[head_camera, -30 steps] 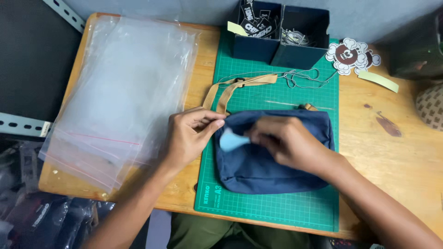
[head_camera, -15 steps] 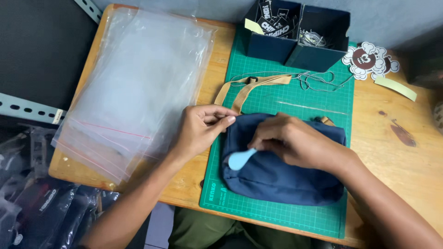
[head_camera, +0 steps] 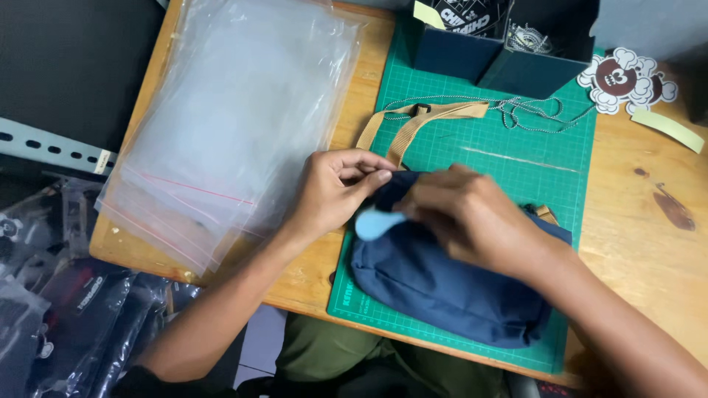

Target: The person brushes a small blue bag with a light blue brush, then attaches a beige strap to the bag. They attach a metal chain with a decorative bear-shaped tag to the bag's zipper. Finally, they place the bag into a clear plastic bag.

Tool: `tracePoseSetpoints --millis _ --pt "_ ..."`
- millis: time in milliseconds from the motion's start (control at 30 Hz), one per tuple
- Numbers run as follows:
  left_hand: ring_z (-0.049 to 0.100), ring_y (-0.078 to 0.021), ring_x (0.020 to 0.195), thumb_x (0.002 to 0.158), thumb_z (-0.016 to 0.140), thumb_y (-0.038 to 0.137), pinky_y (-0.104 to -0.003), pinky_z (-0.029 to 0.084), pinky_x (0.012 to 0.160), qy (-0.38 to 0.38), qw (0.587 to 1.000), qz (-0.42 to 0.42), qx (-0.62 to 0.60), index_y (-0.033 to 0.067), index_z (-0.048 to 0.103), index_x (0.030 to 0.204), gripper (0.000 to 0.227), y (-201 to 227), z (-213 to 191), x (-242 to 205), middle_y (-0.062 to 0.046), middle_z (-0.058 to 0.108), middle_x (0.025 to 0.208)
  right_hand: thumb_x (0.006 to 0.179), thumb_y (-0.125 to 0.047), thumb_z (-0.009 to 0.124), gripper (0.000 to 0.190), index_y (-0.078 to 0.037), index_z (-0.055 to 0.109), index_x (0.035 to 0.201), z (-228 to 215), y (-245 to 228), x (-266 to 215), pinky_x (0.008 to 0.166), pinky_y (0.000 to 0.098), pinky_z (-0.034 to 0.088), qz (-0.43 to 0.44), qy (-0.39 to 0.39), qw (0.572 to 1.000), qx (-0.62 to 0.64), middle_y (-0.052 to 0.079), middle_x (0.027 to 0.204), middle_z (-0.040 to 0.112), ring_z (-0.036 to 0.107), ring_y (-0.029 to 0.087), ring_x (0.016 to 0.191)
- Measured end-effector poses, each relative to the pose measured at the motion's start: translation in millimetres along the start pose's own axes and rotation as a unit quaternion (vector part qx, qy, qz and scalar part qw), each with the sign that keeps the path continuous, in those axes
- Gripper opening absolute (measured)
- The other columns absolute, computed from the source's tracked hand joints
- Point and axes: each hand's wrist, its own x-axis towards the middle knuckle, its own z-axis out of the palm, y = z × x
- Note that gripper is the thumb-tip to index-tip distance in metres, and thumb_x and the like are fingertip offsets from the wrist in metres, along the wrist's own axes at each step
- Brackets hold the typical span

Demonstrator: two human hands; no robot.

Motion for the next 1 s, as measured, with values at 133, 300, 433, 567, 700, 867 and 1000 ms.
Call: tracePoseSetpoints --millis 133,300,433,567,700,867,1000 --pt "0.08 -0.0104 0.079 0.101 0.087 0.012 -0.027 0.068 0.069 -0.001 1.0 0.006 -0.004 0.0025 0.087 0.113 0.016 8 0 -1 -0.01 0.084 0.089 0.103 -0.009 0.074 0.015 -0.015 0.076 0.089 -1 -19 -12 0.07 0.0522 0.058 0.033 -0.076 0.993 0.083 0.011 0.08 0.078 0.076 0.045 0.08" --pt "0.079 -0.0054 0.087 0.106 0.079 0.011 -0.02 0.064 0.081 -0.017 0.998 0.041 0.044 0.0065 0.085 0.112 0.009 19 0 -6 -0.003 0.089 0.105 0.086 -0.021 0.07 0.027 -0.038 0.09 0.09 -39 1 -40 0.074 0.0443 0.055 0.206 -0.192 0.954 -0.102 -0.017 0.092 0.095 0.085 0.018 0.093" --pt "0.078 -0.0053 0.087 0.108 0.078 0.012 -0.021 0.065 0.081 -0.012 0.996 0.062 0.063 0.0076 0.083 0.113 0.009 30 1 -10 -0.002 0.087 0.105 0.108 -0.012 0.064 0.016 -0.012 0.08 0.107 -20 -17 -43 0.077 0.0361 0.06 0.089 -0.108 0.99 0.016 0.001 0.101 0.088 0.086 0.025 0.089" --pt "0.073 -0.0225 0.104 0.114 0.061 0.004 -0.034 0.059 0.088 -0.077 0.959 0.201 0.183 0.0055 0.072 0.117 0.012 39 -4 -15 -0.011 0.07 0.116 0.107 -0.01 0.066 0.013 -0.012 0.079 0.108 -18 -20 -59 0.073 0.0369 0.057 0.117 -0.078 0.99 -0.024 0.001 0.103 0.087 0.083 0.027 0.089" --pt "0.058 -0.0393 0.132 0.088 0.094 0.047 -0.055 0.05 0.115 -0.182 0.889 0.24 0.344 0.0064 0.068 0.137 0.068 63 -18 -27 -0.018 0.059 0.15 0.108 -0.016 0.066 0.015 -0.01 0.08 0.112 -19 -22 -68 0.078 0.0356 0.062 0.144 -0.057 0.988 -0.02 0.003 0.111 0.09 0.088 0.026 0.1" --pt "0.056 -0.0385 0.133 0.07 0.109 0.06 -0.058 0.05 0.106 -0.219 0.853 0.206 0.426 0.0143 0.066 0.152 0.104 57 -26 -28 -0.014 0.055 0.16 0.104 -0.027 0.071 0.018 -0.021 0.088 0.107 -61 -6 -97 0.072 0.0368 0.064 0.171 -0.167 0.971 -0.03 -0.006 0.101 0.093 0.088 0.023 0.084" --pt "0.057 -0.038 0.131 0.062 0.111 0.066 -0.056 0.048 0.106 -0.23 0.845 0.193 0.443 0.016 0.063 0.151 0.112 59 -25 -28 -0.012 0.054 0.159 0.105 -0.019 0.072 0.013 -0.017 0.085 0.105 -39 -17 -72 0.076 0.0367 0.062 0.142 -0.155 0.978 -0.02 -0.003 0.101 0.09 0.087 0.023 0.09"
